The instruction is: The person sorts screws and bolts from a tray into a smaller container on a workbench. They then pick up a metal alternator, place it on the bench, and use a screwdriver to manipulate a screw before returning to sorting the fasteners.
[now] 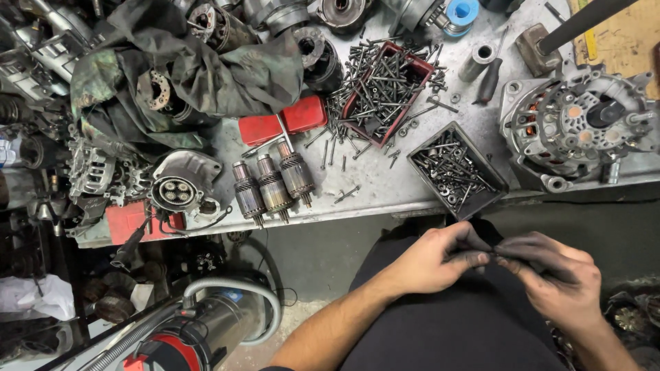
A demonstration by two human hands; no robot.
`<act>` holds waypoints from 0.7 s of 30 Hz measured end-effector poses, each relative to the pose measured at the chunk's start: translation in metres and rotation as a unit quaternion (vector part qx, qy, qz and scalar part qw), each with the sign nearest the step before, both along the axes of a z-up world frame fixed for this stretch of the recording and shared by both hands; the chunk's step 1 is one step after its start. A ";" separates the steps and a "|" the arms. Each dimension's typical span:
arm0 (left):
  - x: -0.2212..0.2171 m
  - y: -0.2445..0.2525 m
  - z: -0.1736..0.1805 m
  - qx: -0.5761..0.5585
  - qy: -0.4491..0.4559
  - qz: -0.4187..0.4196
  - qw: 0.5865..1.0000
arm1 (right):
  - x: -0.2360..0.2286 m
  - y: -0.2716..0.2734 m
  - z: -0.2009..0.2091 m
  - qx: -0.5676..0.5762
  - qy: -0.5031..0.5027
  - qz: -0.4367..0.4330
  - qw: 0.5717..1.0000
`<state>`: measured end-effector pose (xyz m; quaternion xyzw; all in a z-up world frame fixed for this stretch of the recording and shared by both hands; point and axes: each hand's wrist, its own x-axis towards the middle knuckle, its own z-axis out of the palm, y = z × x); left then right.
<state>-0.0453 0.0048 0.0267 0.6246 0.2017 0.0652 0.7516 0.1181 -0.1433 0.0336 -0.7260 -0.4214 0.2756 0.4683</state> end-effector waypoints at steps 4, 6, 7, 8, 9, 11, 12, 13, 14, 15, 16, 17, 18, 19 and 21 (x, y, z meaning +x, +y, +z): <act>0.001 -0.024 -0.048 -0.218 -0.018 0.003 0.976 | -0.008 -0.004 -0.002 0.042 -0.008 -0.005 0.999; 0.001 -0.029 -0.051 -0.330 -0.037 0.019 0.943 | -0.014 -0.008 -0.007 0.048 -0.025 -0.038 0.998; 0.001 -0.029 -0.051 -0.330 -0.037 0.019 0.943 | -0.016 -0.009 -0.008 0.048 -0.025 -0.039 0.998; 0.001 -0.030 -0.052 -0.358 -0.053 0.021 0.932 | -0.018 -0.011 -0.009 0.048 -0.026 -0.046 0.997; 0.002 -0.031 -0.052 -0.385 -0.068 0.022 0.920 | -0.020 -0.012 -0.010 0.047 -0.028 -0.053 0.997; 0.002 -0.033 -0.049 -0.417 -0.078 0.029 0.905 | -0.024 -0.010 -0.007 0.058 -0.034 -0.057 0.996; 0.002 -0.034 -0.048 -0.447 -0.088 0.036 0.889 | -0.026 -0.009 -0.006 0.069 -0.039 -0.061 0.995; 0.003 -0.035 -0.048 -0.447 -0.088 0.036 0.889 | -0.027 -0.009 -0.007 0.069 -0.039 -0.061 0.995; 0.003 -0.036 -0.049 -0.472 -0.088 0.035 0.877 | -0.028 -0.009 -0.008 0.074 -0.039 -0.070 0.994; 0.004 -0.037 -0.050 -0.496 -0.088 0.035 0.863 | -0.029 -0.010 -0.009 0.079 -0.038 -0.079 0.993; 0.005 -0.037 -0.049 -0.496 -0.088 0.035 0.863 | -0.029 -0.008 -0.007 0.079 -0.038 -0.079 0.993; 0.005 -0.037 -0.048 -0.512 -0.098 0.035 0.853 | -0.029 -0.007 -0.005 0.078 -0.037 -0.080 0.993; 0.005 -0.037 -0.047 -0.528 -0.108 0.035 0.842 | -0.030 -0.005 -0.004 0.077 -0.034 -0.082 0.993; 0.004 -0.038 -0.048 -0.529 -0.107 0.036 0.841 | -0.030 -0.004 -0.002 0.076 -0.033 -0.081 0.993; 0.004 -0.037 -0.051 -0.523 -0.099 0.037 0.845 | -0.030 -0.001 0.001 0.078 -0.027 -0.073 0.994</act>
